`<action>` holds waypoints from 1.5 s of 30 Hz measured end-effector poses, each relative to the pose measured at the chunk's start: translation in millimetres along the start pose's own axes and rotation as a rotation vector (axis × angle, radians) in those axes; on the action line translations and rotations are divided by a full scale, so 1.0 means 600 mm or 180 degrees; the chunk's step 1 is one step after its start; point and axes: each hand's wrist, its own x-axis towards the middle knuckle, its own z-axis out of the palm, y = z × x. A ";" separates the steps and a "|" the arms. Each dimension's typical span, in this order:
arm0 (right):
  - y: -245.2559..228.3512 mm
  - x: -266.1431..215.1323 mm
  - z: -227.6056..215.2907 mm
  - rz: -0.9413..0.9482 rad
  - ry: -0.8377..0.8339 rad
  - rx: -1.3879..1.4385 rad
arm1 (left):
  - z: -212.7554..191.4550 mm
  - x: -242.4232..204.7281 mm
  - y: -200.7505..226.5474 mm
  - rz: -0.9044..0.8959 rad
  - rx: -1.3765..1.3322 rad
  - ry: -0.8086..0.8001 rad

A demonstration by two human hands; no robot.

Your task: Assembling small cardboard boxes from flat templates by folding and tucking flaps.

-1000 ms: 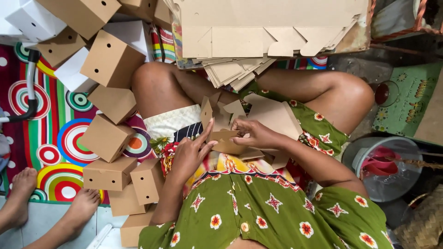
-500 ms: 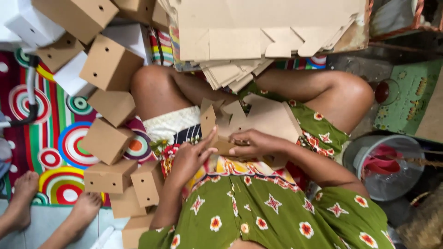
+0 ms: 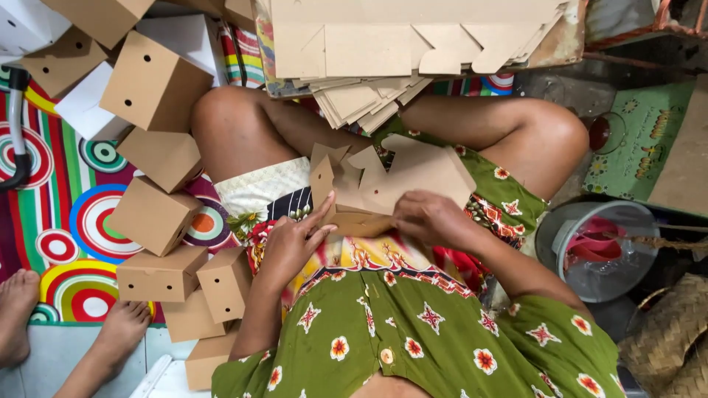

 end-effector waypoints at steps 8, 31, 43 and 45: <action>-0.043 0.056 -0.038 0.0767 -0.0185 -0.0437 | 0.024 0.001 -0.054 -0.0055 -0.0032 0.0194; -0.061 0.149 -0.002 -0.0958 -0.0486 -0.2434 | 0.021 0.021 -0.040 0.0055 -0.0142 0.0364; -0.030 -0.119 -0.041 0.1408 -0.0296 0.0221 | 0.021 0.024 -0.039 -0.0714 -0.0148 0.0055; -0.043 -0.093 0.004 0.1782 -0.0054 0.0294 | 0.010 0.030 -0.028 -0.0729 -0.0068 -0.0005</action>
